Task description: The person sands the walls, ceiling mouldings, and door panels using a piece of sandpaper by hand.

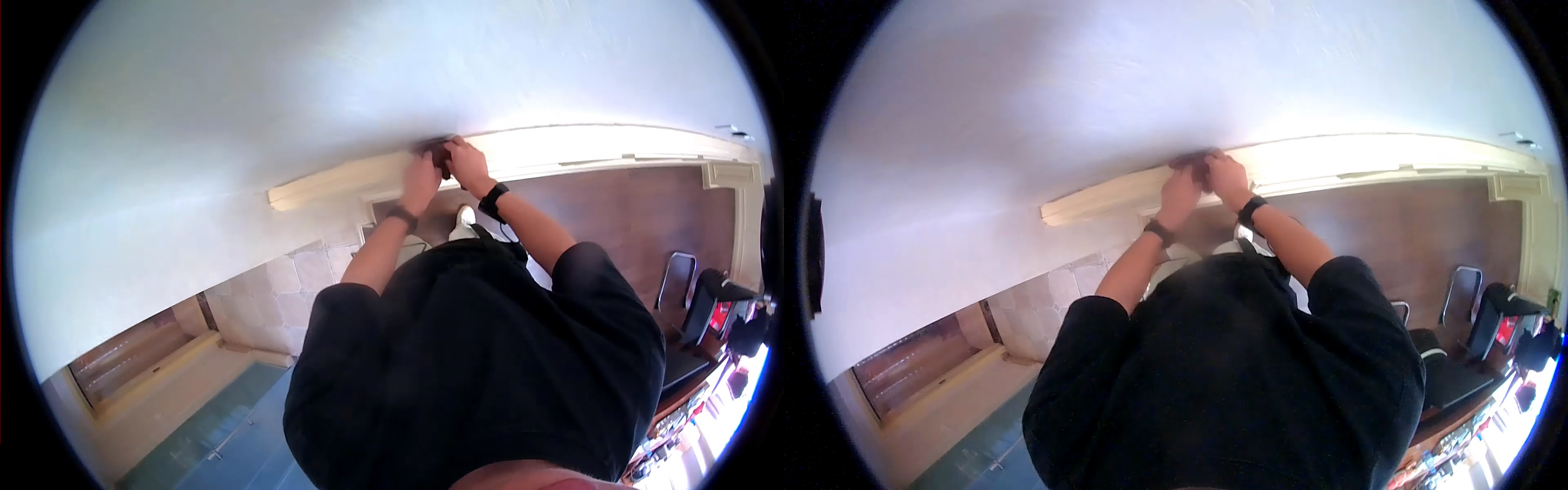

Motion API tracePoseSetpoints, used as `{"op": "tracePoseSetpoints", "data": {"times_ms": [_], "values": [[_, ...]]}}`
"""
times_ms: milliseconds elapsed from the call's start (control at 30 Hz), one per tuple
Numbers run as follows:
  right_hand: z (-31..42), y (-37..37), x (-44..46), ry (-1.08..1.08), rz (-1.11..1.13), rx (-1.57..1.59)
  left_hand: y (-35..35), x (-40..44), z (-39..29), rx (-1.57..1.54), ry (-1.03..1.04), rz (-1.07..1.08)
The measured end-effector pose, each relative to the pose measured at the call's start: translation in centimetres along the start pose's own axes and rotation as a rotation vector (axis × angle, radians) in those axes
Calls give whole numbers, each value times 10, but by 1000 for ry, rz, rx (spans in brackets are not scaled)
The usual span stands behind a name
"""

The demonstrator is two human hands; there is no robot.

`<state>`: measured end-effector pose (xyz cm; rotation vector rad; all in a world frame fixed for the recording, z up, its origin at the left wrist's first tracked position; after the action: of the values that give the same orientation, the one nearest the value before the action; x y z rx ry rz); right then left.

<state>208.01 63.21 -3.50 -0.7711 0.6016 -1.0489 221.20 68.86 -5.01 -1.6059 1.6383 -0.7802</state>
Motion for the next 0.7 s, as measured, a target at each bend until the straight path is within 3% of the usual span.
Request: {"op": "tracePoseSetpoints", "data": {"times_ms": [167,367,500,633,700], "values": [[19,14,-11,-180,104,104,14,-11,84,-174,15,127],[99,-46,-10,-437,-97,290,-122,-51,12,-188,72,-264],[156,-111,-13,-599,-292,364,-208,-55,-49,-206,237,-526],[186,-154,-16,-674,-518,328,-255,-49,-89,-162,471,-726],[194,-161,-12,-687,-643,336,-264,-41,-97,-193,487,-753]]}}
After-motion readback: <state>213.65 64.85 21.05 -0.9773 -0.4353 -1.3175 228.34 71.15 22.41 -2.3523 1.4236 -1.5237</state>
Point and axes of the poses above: each hand's wrist, its own x-axis towards the middle knuckle, its own y-axis out of the palm, z = x × y, the point moved 2 cm from there along x, towards the middle knuckle, and after that the axes turned 7 degrees about y, right-handed, at the moved point
